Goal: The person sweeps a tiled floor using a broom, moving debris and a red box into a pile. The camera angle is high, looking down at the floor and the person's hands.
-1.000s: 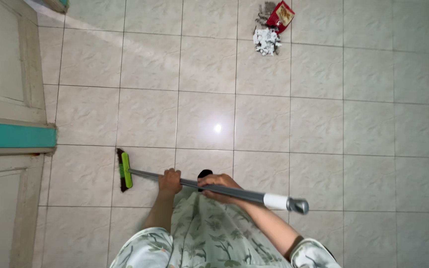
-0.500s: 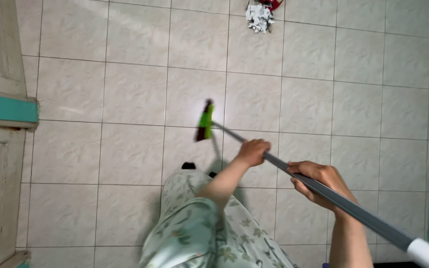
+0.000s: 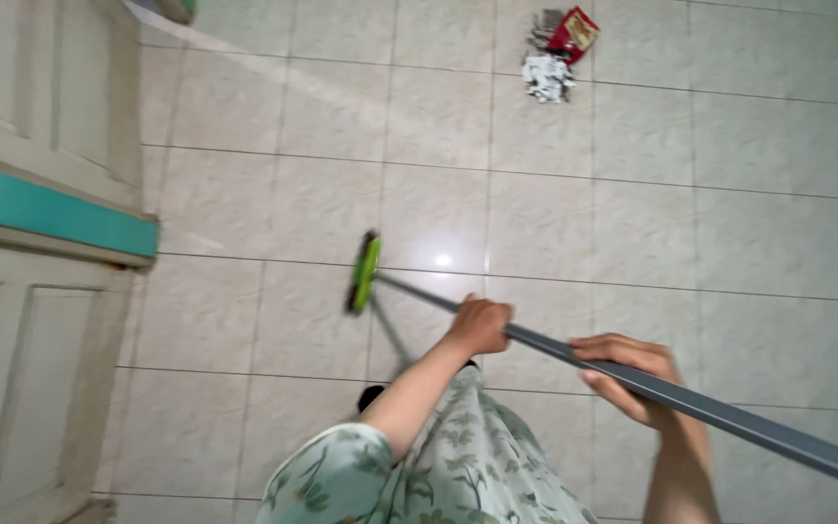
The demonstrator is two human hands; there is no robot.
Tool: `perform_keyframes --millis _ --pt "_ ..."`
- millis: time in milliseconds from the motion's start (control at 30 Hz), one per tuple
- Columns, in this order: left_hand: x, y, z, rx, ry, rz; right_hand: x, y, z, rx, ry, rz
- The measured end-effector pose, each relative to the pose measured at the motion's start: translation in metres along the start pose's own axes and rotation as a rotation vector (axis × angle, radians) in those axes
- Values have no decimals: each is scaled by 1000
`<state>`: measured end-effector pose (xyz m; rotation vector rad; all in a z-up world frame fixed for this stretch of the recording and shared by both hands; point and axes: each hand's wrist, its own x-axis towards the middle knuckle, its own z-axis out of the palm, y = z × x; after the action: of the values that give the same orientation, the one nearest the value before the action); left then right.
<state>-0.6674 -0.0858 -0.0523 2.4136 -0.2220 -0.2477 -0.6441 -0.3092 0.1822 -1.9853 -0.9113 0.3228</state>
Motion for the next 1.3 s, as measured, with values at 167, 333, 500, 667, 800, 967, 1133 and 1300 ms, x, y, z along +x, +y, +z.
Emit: perform_keyframes --millis 167,333,500,667,800,967,1133,1300 --pt "-148 -141 -15 124 25 -300 40 6 161 304 -167 -46" --pt "-256 -212 -38 172 -140 -651 48 -5 303 431 -307 187" --pt "-280 -200 -25 288 -271 -721 13 -3 343 446 -294 142" --pt "-231 -150 21 109 -190 -524 -30 24 266 320 -232 82" --pt "-148 -74 82 -68 -83 -237 -70 26 141 81 -257 176" --pt "-46 36 140 -155 80 -104 -89 -31 38 -218 -139 258" --pt "-33 94 119 -223 296 22 -109 -83 33 -387 -107 239" --pt "-81 129 83 -218 283 120 -157 -105 14 -301 13 -31"
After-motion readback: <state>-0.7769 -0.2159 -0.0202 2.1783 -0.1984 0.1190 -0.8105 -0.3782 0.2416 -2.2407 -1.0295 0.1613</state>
